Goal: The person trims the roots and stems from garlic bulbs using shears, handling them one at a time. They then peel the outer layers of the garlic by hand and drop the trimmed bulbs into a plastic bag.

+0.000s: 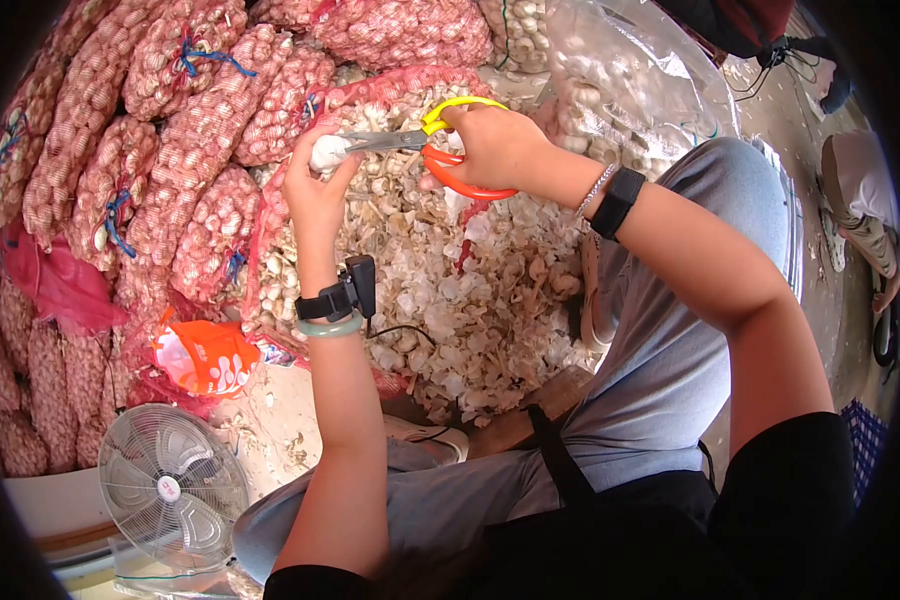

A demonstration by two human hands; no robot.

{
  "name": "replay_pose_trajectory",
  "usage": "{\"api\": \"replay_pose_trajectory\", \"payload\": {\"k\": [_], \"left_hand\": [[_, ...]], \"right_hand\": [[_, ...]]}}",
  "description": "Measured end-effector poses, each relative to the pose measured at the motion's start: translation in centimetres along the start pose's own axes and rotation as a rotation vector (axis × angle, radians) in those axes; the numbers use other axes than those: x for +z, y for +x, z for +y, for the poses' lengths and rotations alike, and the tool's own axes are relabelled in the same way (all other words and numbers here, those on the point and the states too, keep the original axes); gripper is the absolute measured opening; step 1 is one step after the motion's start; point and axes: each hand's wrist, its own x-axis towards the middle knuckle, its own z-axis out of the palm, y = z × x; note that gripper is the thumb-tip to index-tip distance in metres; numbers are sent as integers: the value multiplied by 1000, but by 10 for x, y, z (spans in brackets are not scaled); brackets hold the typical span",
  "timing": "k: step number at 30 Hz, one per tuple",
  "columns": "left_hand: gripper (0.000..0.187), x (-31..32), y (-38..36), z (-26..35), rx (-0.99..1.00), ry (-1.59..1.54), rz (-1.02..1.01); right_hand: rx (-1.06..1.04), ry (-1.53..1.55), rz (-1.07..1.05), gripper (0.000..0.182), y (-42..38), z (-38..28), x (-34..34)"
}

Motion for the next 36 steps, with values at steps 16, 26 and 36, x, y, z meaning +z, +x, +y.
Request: {"api": "replay_pose_trajectory", "payload": {"k": [16, 26, 36], "left_hand": [[42, 3, 2, -17, -2, -130, -22], [44, -1, 3, -15, 20, -211, -92], [50, -1, 2, -17, 17, -212, -30]], "right_hand": [[140, 165, -265, 63, 4, -11, -15], [-42, -169, 82, 82, 0, -1, -4], [90, -8, -149, 82, 0, -11, -12]]}}
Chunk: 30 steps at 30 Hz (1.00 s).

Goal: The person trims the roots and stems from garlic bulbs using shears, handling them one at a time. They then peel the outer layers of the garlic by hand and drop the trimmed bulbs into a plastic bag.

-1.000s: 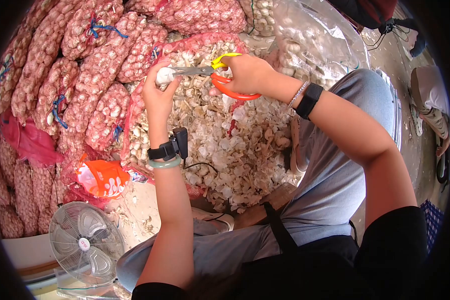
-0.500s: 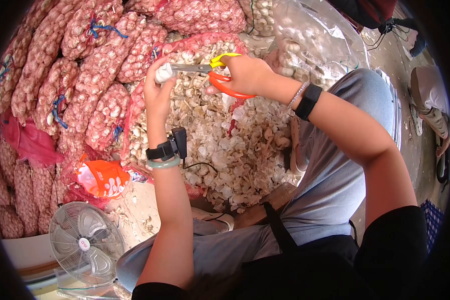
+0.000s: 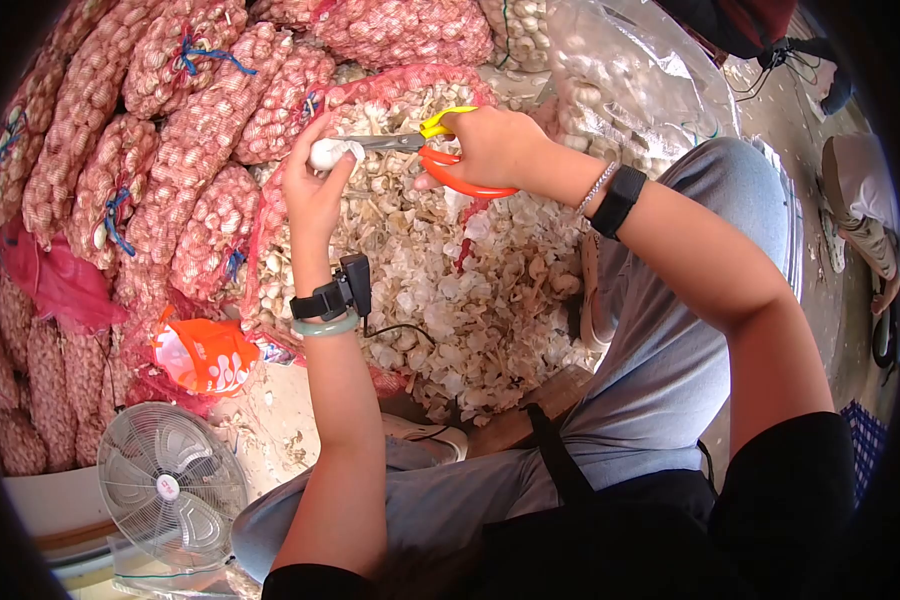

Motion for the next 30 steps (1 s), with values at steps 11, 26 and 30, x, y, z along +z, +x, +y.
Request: {"api": "replay_pose_trajectory", "payload": {"k": [11, 26, 30], "left_hand": [[61, 0, -2, 9, -30, -15, 33], [36, 0, -3, 2, -134, -215, 38], [25, -7, -2, 8, -535, -505, 34]], "right_hand": [[8, 68, -88, 62, 1, -2, -4], [161, 93, -65, 78, 11, 14, 5], [-6, 94, 114, 84, 4, 13, 10]]}}
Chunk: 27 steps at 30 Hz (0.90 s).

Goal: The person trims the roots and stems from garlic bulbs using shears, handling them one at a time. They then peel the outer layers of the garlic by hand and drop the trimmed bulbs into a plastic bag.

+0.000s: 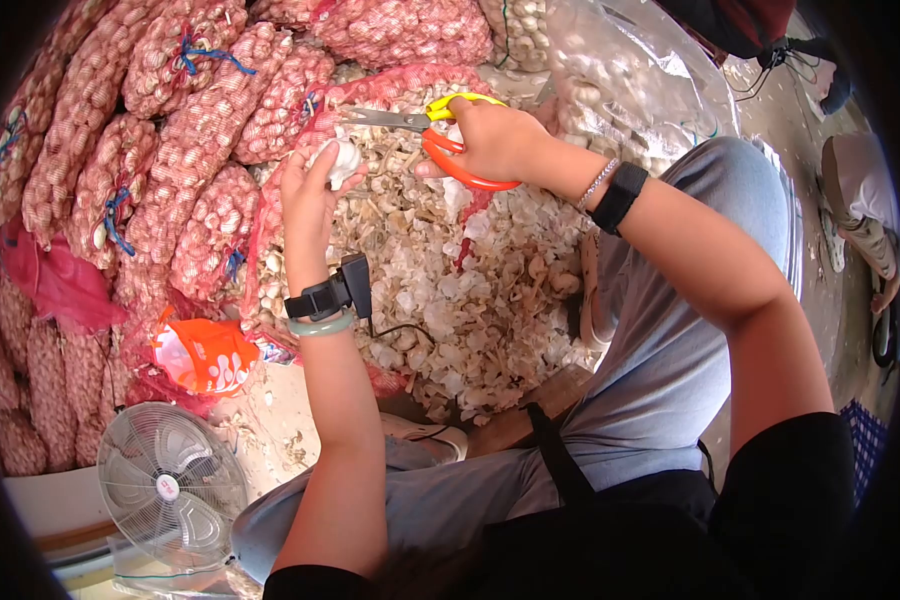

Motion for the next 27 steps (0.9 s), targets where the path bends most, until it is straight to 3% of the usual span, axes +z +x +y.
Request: {"api": "replay_pose_trajectory", "payload": {"k": [4, 7, 9, 13, 19, 27], "left_hand": [[25, -3, -1, -2, -72, -2, -14], [36, -3, -1, -3, -125, -86, 28], [40, -7, 2, -1, -174, -162, -119], [32, -4, -1, 1, -178, -202, -135], [28, -12, -3, -4, -147, -159, -318], [37, -12, -4, -4, -21, 241, -312]], "right_hand": [[-90, -97, 9, 86, 2, 7, 5], [-61, -123, -12, 84, 2, 9, 7], [-95, -162, 37, 83, 1, 8, 7], [-229, -279, 222, 77, -1, 4, 3], [-302, -391, 280, 65, -1, 3, -4], [-266, -408, 239, 58, -1, 0, -8]]}}
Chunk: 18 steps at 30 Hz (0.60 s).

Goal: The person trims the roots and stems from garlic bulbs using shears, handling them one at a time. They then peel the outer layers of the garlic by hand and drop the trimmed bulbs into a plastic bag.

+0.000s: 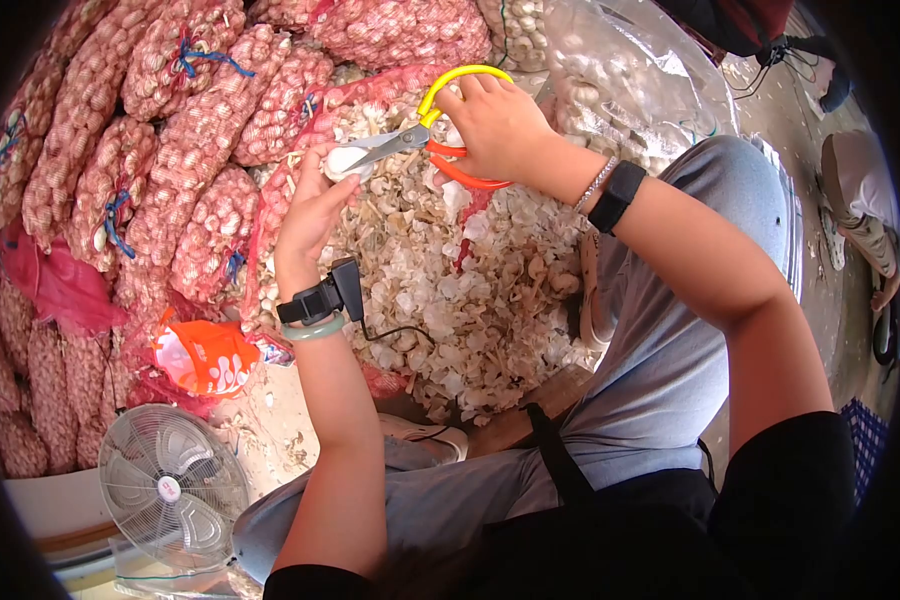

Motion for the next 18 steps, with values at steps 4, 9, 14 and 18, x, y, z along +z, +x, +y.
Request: {"api": "replay_pose_trajectory", "payload": {"k": [4, 9, 14, 18], "left_hand": [[36, 0, 1, -2, 44, 21, 9], [40, 0, 3, -4, 66, -6, 19], [40, 0, 4, -6, 79, 26, 49], [36, 2, 5, -5, 102, 52, 102]], "right_hand": [[65, 23, -107, 61, 0, -1, -2], [172, 196, -336, 68, 2, -5, -7], [248, 265, -461, 73, 5, -9, -14], [274, 285, -537, 78, 7, -9, -12]]}}
